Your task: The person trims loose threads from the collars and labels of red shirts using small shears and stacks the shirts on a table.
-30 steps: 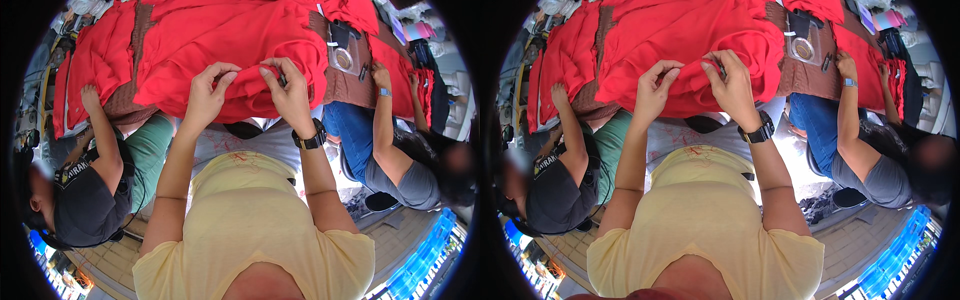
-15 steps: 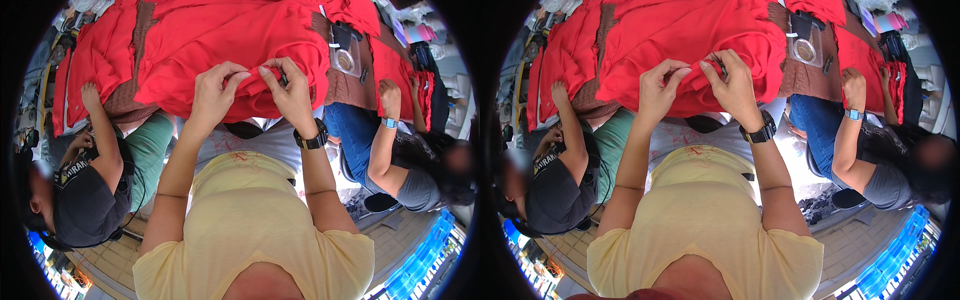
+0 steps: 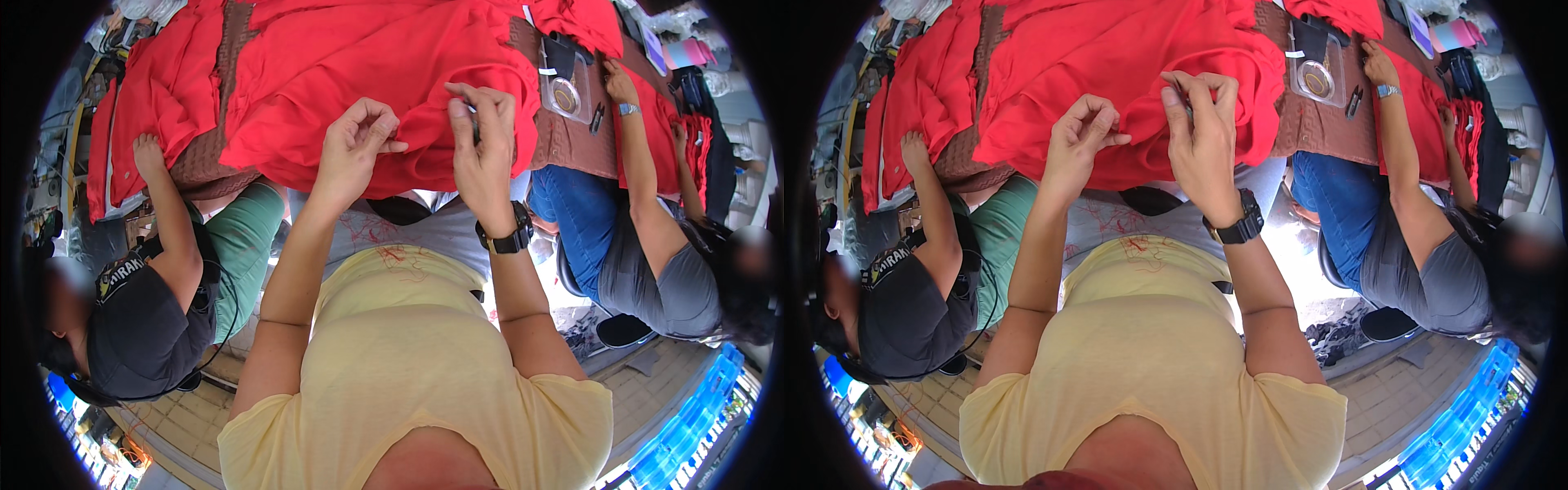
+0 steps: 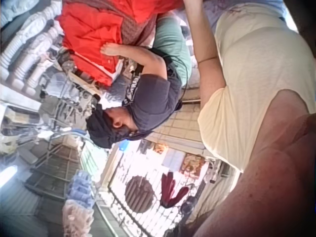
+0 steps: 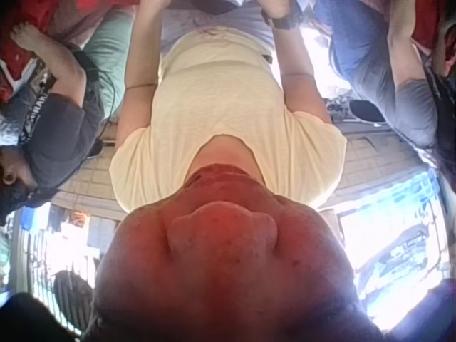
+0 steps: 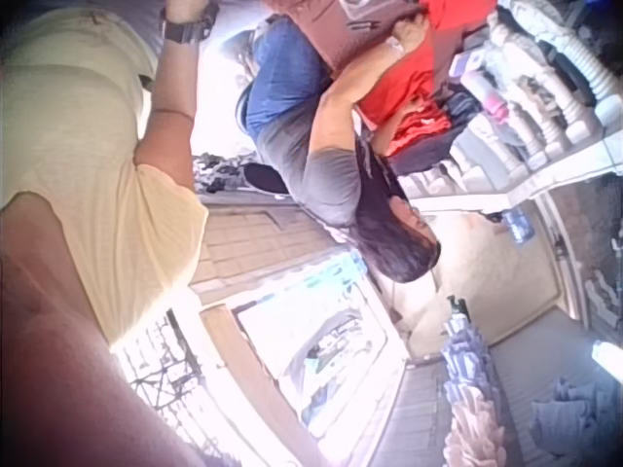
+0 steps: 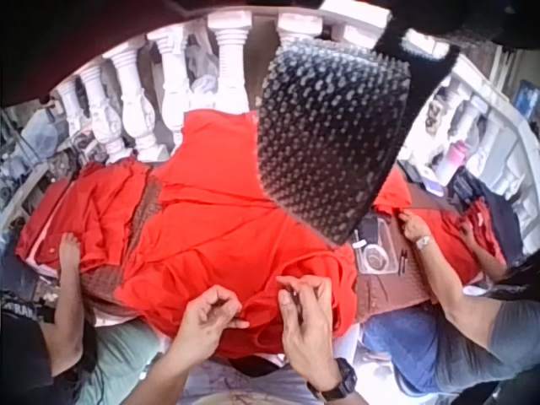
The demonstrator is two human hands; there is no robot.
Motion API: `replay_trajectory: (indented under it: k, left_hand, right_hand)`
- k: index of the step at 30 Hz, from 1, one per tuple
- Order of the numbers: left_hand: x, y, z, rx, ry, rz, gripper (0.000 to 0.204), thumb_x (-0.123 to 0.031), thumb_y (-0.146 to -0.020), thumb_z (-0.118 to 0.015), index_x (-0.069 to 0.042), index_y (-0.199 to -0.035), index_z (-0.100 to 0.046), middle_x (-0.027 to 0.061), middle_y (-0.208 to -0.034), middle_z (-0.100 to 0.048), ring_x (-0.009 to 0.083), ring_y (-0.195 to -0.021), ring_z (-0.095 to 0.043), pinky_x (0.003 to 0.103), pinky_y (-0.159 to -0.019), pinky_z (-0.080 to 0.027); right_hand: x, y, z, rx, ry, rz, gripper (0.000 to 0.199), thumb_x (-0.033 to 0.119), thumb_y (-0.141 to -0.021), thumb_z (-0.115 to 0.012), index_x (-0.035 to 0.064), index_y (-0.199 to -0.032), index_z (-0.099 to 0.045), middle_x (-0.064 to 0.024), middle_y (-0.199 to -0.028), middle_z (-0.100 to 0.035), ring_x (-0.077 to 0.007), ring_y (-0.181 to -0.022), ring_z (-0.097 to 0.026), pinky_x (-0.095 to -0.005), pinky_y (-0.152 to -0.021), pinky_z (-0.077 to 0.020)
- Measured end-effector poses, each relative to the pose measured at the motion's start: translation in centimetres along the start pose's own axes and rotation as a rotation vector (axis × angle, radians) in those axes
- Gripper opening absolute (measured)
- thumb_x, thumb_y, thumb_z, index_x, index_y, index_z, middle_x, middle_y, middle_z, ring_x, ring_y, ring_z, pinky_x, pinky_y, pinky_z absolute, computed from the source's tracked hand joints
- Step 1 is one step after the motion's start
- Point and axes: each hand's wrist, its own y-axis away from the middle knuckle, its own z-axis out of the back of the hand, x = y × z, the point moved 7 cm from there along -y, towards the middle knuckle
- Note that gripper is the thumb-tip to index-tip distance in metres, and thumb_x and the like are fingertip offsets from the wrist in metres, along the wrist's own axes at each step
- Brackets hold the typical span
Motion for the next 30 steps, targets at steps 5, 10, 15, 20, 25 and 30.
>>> replay_trajectory:
  k: [5, 10, 15, 20, 25, 30]
  left_hand:
    - [0.3, 0.0, 0.0, 0.014, 0.006, -0.056, 0.012, -0.013, -0.106, -0.053, -0.003, -0.100, -0.058, 0.0021, -0.098, -0.056, 0.0090, -0.095, -0.058, 0.032, -0.090, -0.059]
    - [1.0, 0.2, 0.1, 0.034, 0.062, -0.062, 0.012, -0.012, -0.106, -0.052, -0.002, -0.102, -0.057, 0.0035, -0.103, -0.055, 0.0108, -0.100, -0.057, 0.034, -0.094, -0.057]
    - [0.6, 1.0, -0.1, 0.028, 0.060, -0.138, 0.004, -0.005, -0.102, -0.056, -0.001, -0.103, -0.058, 0.0054, -0.105, -0.056, 0.0130, -0.103, -0.057, 0.035, -0.095, -0.057]
    - [0.5, 1.5, -0.5, 0.070, -0.046, -0.254, 0.004, 0.003, -0.096, -0.062, 0.000, -0.098, -0.061, 0.0075, -0.105, -0.056, 0.0156, -0.102, -0.058, 0.032, -0.092, -0.053]
    - [1.1, 1.9, -0.8, 0.037, -0.110, -0.263, 0.004, 0.005, -0.093, -0.065, 0.002, -0.094, -0.061, 0.0069, -0.101, -0.057, 0.0150, -0.094, -0.062, 0.029, -0.085, -0.053]
    - [1.1, 1.9, -0.6, -0.002, -0.145, -0.287, 0.005, 0.005, -0.092, -0.065, 0.002, -0.092, -0.061, 0.0069, -0.102, -0.058, 0.0154, -0.096, -0.062, 0.028, -0.087, -0.053]
  right_hand:
    - [0.6, 3.6, -2.2, 0.394, -0.534, -0.637, 0.045, 0.038, -0.110, -0.041, 0.0002, -0.096, -0.061, 0.0011, -0.066, -0.038, -0.0098, -0.060, -0.038, -0.0285, -0.057, -0.0366]
    - [-1.3, 5.8, -4.2, 0.454, -0.614, -0.830, 0.050, 0.039, -0.109, -0.035, 0.0006, -0.085, -0.055, 0.0016, -0.066, -0.041, -0.0077, -0.059, -0.035, -0.0283, -0.054, -0.0301]
    - [-2.2, 5.8, -4.4, 0.488, -0.564, -0.808, 0.049, 0.039, -0.108, -0.036, 0.0006, -0.083, -0.055, 0.0019, -0.064, -0.039, -0.0084, -0.058, -0.035, -0.0286, -0.054, -0.0302]
    - [-2.0, 7.0, -4.4, 0.576, -0.631, -0.925, 0.048, 0.041, -0.108, -0.038, 0.0032, -0.083, -0.055, 0.0036, -0.063, -0.038, -0.0073, -0.054, -0.034, -0.0270, -0.050, -0.0282]
    - [-1.8, 7.3, -4.6, 0.488, -0.795, -1.045, 0.045, 0.043, -0.108, -0.039, 0.0073, -0.083, -0.053, 0.0065, -0.062, -0.035, -0.0039, -0.048, -0.029, -0.0236, -0.044, -0.0222]
    - [-2.3, 7.8, -4.9, 0.491, -0.819, -1.100, 0.045, 0.044, -0.108, -0.039, 0.0097, -0.080, -0.048, 0.0066, -0.062, -0.034, -0.0039, -0.047, -0.026, -0.0240, -0.043, -0.0200]
